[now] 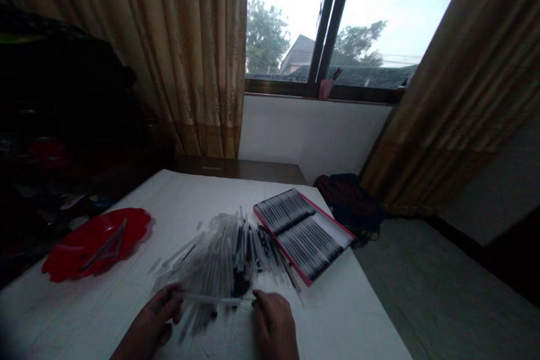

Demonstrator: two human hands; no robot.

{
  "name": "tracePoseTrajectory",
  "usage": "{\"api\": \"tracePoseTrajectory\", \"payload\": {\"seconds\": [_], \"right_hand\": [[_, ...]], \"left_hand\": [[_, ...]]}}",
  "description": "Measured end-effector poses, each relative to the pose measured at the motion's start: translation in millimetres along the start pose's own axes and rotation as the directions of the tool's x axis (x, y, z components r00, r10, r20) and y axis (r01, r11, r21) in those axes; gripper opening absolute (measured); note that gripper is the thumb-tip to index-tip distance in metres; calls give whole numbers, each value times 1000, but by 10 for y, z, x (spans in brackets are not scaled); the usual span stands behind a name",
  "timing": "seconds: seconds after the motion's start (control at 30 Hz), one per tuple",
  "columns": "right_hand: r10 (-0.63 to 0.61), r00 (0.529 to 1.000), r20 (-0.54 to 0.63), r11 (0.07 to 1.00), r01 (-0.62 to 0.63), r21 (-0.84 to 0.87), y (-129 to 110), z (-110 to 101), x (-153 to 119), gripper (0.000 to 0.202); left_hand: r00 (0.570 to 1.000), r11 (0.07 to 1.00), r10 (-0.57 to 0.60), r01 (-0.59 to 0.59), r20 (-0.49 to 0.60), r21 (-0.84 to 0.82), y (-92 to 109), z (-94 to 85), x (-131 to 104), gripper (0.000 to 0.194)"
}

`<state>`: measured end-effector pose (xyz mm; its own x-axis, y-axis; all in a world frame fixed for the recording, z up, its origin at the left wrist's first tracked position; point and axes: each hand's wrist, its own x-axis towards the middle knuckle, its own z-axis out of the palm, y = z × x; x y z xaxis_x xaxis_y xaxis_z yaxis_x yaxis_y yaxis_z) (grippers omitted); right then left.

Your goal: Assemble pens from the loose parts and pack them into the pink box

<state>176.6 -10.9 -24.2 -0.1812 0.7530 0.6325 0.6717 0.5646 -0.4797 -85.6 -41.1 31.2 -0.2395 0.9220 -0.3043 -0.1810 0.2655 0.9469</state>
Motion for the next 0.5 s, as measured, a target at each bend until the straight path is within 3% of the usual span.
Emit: {"api": "tracePoseTrajectory", "payload": {"seconds": [0.27,0.5], "right_hand": [[52,999,-5,998,-51,29,-71,-23,20,20],[62,998,-30,997,-60,55,-96,-61,38,21]], "left_hand": [[989,933,-133,148,68,-329,119,197,96,50],[989,923,-120,145,91,-358,29,357,274,40]]}}
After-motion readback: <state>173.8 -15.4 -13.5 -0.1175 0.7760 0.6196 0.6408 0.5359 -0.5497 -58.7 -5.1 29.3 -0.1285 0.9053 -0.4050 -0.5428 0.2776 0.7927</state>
